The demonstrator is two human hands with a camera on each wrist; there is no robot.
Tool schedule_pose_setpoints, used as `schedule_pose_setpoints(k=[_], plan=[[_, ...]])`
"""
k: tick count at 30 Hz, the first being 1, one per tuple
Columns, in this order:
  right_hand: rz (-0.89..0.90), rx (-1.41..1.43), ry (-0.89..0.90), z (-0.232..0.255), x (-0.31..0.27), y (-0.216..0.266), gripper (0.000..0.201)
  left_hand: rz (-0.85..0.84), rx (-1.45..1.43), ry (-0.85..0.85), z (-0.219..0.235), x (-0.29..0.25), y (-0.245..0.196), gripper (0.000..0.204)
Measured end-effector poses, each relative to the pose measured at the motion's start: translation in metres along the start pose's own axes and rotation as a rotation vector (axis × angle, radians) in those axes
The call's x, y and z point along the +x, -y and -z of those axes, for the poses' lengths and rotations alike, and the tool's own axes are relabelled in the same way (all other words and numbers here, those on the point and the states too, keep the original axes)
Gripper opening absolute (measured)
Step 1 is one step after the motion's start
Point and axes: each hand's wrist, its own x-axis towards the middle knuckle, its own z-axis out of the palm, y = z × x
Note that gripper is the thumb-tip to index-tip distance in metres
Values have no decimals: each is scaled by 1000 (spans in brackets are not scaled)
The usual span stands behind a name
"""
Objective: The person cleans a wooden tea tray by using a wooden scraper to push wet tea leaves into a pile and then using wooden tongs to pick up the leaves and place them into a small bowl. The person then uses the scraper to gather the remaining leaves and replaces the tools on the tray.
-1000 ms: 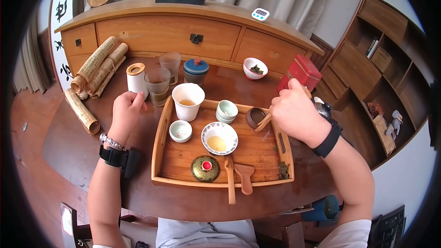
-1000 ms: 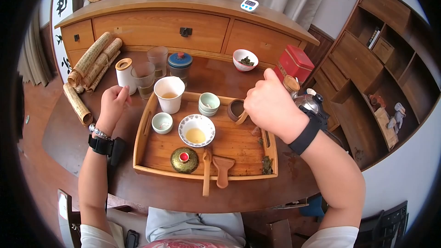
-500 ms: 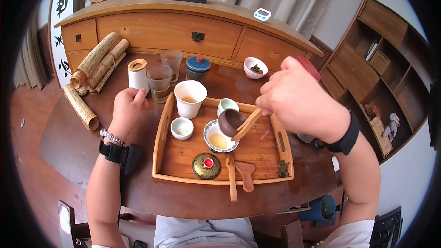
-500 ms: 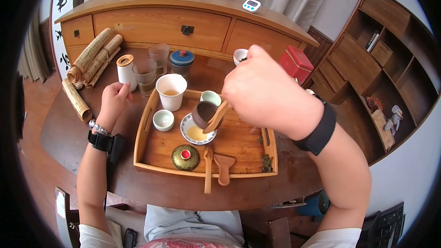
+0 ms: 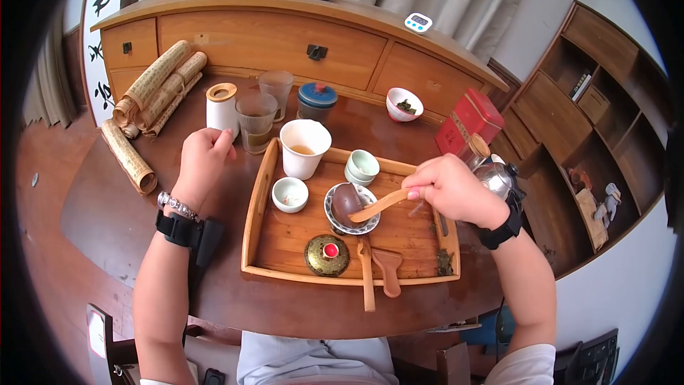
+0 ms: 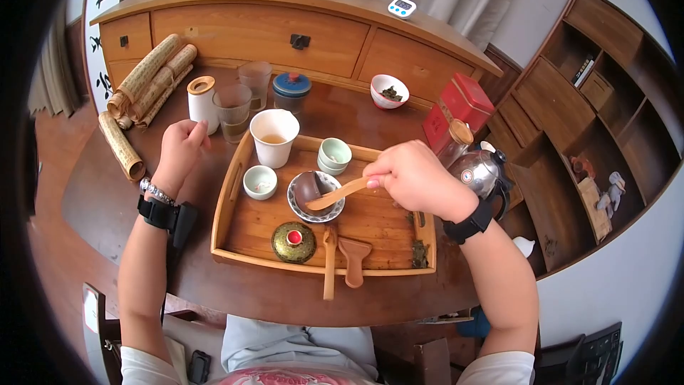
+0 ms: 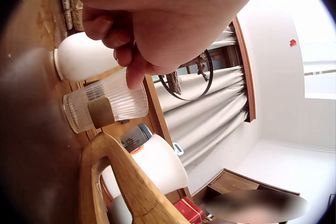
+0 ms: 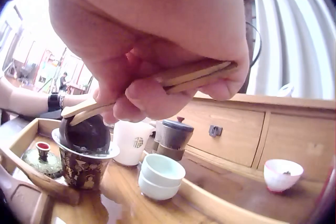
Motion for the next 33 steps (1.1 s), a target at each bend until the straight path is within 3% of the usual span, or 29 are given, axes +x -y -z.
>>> schedule_pose_setpoints(k=[1, 3, 11, 13, 15, 17, 18, 22, 25, 31, 33], plan=[[1, -2, 4, -6, -3, -5, 9, 2, 5, 17, 0, 0, 1, 40], [-230, 324, -14, -17, -11, -14, 11, 13, 8, 15, 0, 1, 2, 40], [-377, 764, -110, -38, -28, -29, 14, -3, -2, -89, 1, 0, -3, 37], [-400, 862, -134, -37, -29, -30, 14, -219, -115, -246, -3, 3, 0, 27], [-400, 899, -153, -36, -31, -30, 15, -242, -147, -197, -2, 5, 1, 26], [-357, 940, -149, -34, -33, -30, 16, -355, -234, -280, -5, -1, -14, 37], [-352, 947, -155, -33, -34, -30, 16, -346, -159, -247, 0, -4, -16, 48], [-410, 939, -158, -33, -42, -30, 17, -528, 157, -336, 0, -12, -32, 55], [-443, 874, -175, -35, -48, -34, 16, -529, 372, -335, -2, -11, -27, 57], [-471, 727, -317, -24, -60, -45, 14, -616, 510, -494, 2, -13, -37, 57], [-316, 298, -413, -21, -64, -52, 15, -623, 510, -484, -1, -18, -44, 56]])
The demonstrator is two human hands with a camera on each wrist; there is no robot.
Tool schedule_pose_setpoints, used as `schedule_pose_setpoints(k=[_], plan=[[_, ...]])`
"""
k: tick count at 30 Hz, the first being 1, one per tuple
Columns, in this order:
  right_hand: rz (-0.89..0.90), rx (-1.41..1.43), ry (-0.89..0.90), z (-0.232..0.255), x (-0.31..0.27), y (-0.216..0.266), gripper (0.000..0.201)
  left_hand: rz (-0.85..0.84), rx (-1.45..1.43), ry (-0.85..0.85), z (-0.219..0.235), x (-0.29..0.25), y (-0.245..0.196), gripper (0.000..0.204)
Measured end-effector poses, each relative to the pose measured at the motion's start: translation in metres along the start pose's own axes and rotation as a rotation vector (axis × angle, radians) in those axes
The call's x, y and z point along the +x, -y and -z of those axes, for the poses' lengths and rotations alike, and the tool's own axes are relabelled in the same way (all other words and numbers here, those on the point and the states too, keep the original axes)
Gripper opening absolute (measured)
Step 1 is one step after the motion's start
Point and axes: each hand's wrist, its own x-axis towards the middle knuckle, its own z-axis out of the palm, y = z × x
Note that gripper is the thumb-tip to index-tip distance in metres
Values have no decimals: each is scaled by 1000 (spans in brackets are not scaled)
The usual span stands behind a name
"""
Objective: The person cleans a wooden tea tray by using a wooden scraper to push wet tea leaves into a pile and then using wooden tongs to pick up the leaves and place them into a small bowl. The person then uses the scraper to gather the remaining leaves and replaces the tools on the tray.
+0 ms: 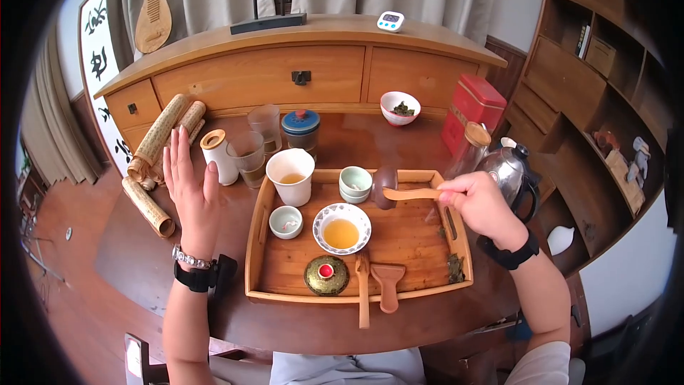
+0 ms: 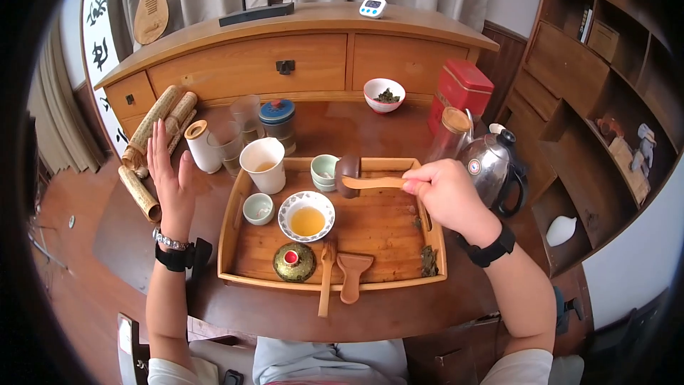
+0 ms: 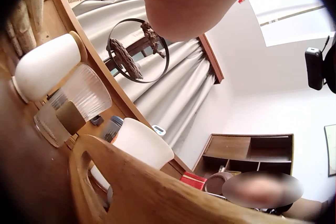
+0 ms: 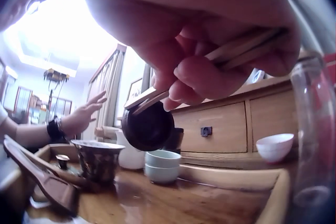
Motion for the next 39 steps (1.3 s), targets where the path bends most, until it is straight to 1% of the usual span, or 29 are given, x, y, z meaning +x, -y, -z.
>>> schedule_pose_setpoints(k=[1, 2, 3, 4, 5, 6, 8, 9, 10, 11, 12, 14, 16, 17, 20, 23, 27, 29, 30, 33, 34, 36, 37, 38, 39], plan=[[5, -109, -37, 3, -1, 6, 14, 16, -12, 13, 0, -1, -2, 55], [-2, -105, -38, 5, -3, 9, 14, 34, -23, 26, -1, -2, -4, 53], [115, -319, -71, 7, -4, 11, 10, 32, -25, 35, -1, -3, -3, 53], [234, -533, -101, 7, -4, 11, 8, 25, 25, 114, 0, -4, 0, 52], [262, -628, -91, 5, -4, 11, 10, 18, 74, 191, -1, -5, 2, 51], [253, -628, -90, 4, -4, 10, 10, 14, 69, 197, -2, -6, 2, 51], [399, -867, -68, 3, -3, 9, 9, 35, -62, 259, -4, -6, 1, 50], [394, -869, -70, 3, -2, 11, 9, 44, -102, 213, -4, -6, -2, 54], [469, -925, -68, 3, -1, 13, 9, 42, -104, 215, -2, -5, -4, 54], [546, -979, -67, 3, 1, 16, 9, 24, -79, 147, 0, -3, -7, 56], [545, -979, -68, 3, 3, 20, 9, 7, -52, 79, 1, -1, -8, 58], [647, -1114, -31, 1, 7, 27, 11, -2, -54, 56, 1, -1, -9, 61], [658, -1132, -1, -1, 10, 33, 12, 28, -55, 4, 4, -1, -15, 62], [672, -1153, 28, -2, 12, 35, 13, 28, -54, 8, 4, -1, -15, 62], [679, -1175, 61, -4, 14, 41, 13, 8, -35, -11, 3, -3, -13, 63], [648, -1158, 51, -3, 11, 41, 13, 40, 13, 129, -1, -7, -9, 62], [591, -1159, 37, 2, 7, 33, 11, 25, -38, 127, -2, -6, -5, 62], [527, -1106, 60, 8, 4, 30, 10, 30, -39, 109, -1, -5, -5, 62], [527, -1104, 58, 10, 2, 28, 10, 28, -37, 109, -1, -6, -6, 62], [364, -962, 14, 15, -3, 23, 12, 31, -36, 112, -1, -7, -9, 62], [362, -959, 16, 15, -5, 20, 12, 28, -36, 111, -2, -7, -9, 62], [174, -792, -5, 10, -12, 11, 11, 23, -32, 117, -3, -8, -6, 61], [173, -788, 1, 7, -15, 7, 11, 76, -91, 181, -5, -9, -2, 60], [134, -708, -35, 4, -18, 2, 12, 131, -149, 245, -6, -11, 1, 59], [98, -629, -71, 2, -20, -2, 15, 138, -145, 247, -7, -12, 2, 59]])
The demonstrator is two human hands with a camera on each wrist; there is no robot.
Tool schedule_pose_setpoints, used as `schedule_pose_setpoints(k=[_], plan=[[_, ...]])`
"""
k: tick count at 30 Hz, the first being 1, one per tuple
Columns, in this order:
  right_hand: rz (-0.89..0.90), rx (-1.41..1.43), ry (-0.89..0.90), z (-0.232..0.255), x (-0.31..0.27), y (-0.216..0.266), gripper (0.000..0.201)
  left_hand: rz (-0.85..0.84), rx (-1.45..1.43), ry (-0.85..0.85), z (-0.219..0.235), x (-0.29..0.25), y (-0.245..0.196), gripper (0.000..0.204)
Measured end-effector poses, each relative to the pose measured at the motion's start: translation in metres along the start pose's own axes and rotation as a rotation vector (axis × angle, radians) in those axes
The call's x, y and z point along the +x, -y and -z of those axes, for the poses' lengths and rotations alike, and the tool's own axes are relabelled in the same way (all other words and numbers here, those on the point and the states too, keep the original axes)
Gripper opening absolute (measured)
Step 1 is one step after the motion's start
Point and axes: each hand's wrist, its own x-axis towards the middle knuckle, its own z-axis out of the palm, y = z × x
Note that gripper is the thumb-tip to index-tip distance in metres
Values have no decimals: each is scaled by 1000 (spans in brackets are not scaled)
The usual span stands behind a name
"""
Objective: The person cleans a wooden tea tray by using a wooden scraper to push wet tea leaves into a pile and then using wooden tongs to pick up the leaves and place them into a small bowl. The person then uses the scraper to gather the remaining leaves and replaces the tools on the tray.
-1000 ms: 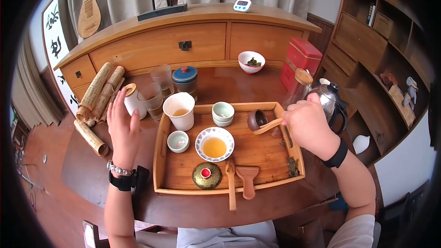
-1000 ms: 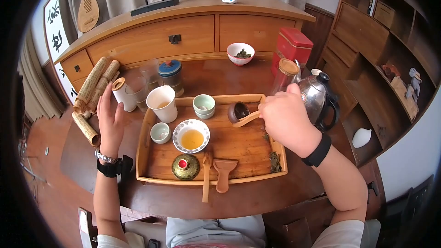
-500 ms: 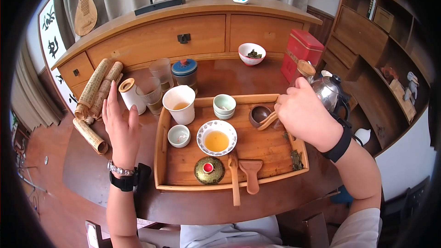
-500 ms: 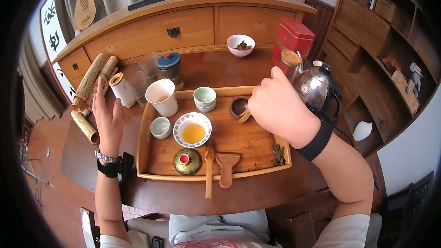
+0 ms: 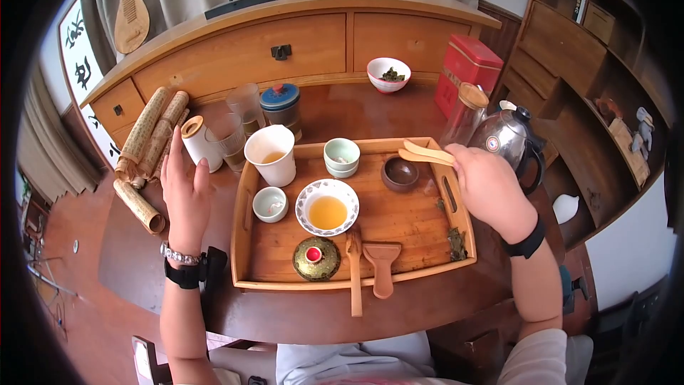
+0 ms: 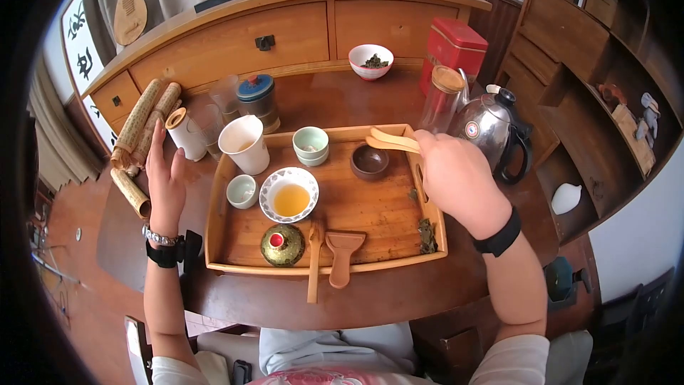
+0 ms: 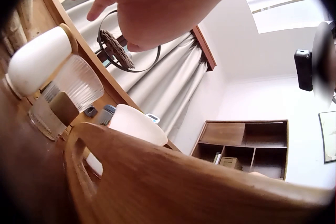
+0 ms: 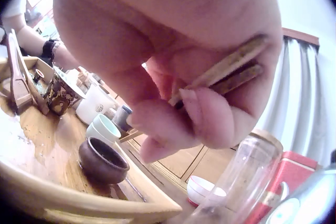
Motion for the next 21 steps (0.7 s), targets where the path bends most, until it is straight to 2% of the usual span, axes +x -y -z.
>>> schedule_pose_setpoints(k=[1, 3, 6, 8, 9, 11, 13, 14, 17, 21], plan=[[7, 2, 3, -3, -2, -2, 15, 5, 18, 12, 0, 0, 0, 60], [-91, 111, -55, -9, -8, -8, 21, 6, 39, 21, -1, 0, 2, 60], [-67, 152, -99, -13, -11, -13, 23, -99, 137, -76, 0, 4, 1, 53], [-69, 183, -84, -13, -10, -15, 23, -90, 55, 72, 8, 4, -18, 42], [-56, 187, -153, -14, -10, -16, 22, -90, 64, 73, 13, 7, -31, 42], [-45, 203, -220, -17, -10, -17, 22, -47, -109, 471, 22, 12, -64, 33], [-59, 190, -240, -20, -13, -17, 19, -253, -125, 661, 23, 17, -93, 45], [-59, 202, -239, -22, -15, -17, 19, -348, -102, 716, 20, 19, -106, 54], [-82, 95, -207, -27, -20, -19, 18, -435, 12, 844, 14, 12, -142, 72], [-26, -42, -281, -28, -23, -17, 18, -452, 25, 923, -3, 4, -153, 75]])
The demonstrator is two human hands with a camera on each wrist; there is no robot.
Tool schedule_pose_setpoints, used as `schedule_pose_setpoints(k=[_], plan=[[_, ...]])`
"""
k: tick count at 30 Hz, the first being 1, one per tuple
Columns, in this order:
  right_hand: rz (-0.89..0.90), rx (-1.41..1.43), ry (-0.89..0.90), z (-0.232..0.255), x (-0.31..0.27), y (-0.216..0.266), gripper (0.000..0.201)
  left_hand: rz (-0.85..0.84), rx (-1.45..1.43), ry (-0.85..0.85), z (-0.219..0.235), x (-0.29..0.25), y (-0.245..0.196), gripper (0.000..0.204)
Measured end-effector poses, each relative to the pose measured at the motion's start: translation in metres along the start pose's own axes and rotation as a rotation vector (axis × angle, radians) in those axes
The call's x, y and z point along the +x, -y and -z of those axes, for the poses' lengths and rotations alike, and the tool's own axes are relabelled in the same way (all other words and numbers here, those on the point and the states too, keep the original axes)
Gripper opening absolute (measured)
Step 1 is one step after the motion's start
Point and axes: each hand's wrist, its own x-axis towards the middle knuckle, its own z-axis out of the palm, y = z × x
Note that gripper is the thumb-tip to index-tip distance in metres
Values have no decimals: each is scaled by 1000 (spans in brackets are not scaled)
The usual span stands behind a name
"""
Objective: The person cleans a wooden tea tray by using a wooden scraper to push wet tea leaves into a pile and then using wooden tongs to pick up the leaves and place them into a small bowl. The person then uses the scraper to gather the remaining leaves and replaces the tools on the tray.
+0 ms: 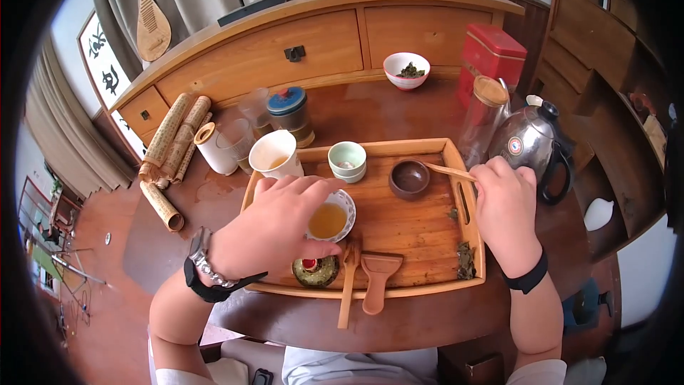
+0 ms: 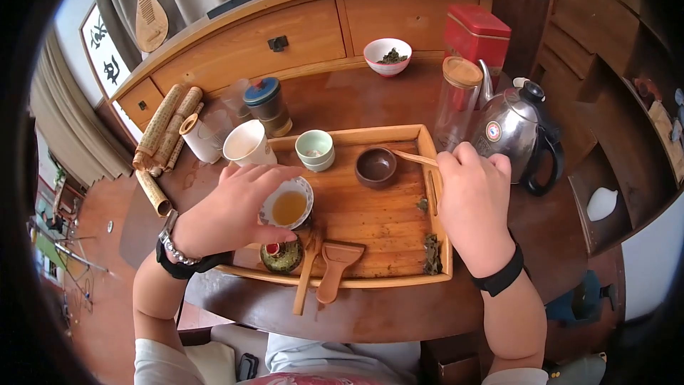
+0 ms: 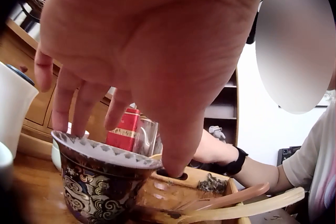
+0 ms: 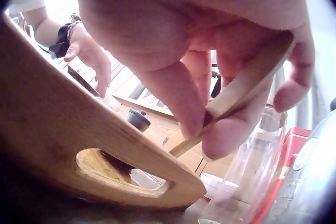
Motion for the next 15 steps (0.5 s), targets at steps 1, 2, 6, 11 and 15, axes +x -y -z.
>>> schedule_pose_setpoints(k=[1, 2, 6, 11, 15], plan=[[0, -25, -5, -1, -1, 0, 19, 15, 10, 24, -2, 2, -2, 76], [2, -19, -4, -2, -2, 0, 19, 30, 19, 48, -3, 4, -3, 77], [-7, 12, -18, -5, -4, 0, 17, 59, -13, 51, -4, 6, -6, 79], [-1, 42, -54, -7, -4, -3, 18, 77, 47, -14, 15, 13, -11, 86], [-4, 55, -57, -8, -4, -2, 17, 65, -59, -258, 44, 19, 8, 86]])
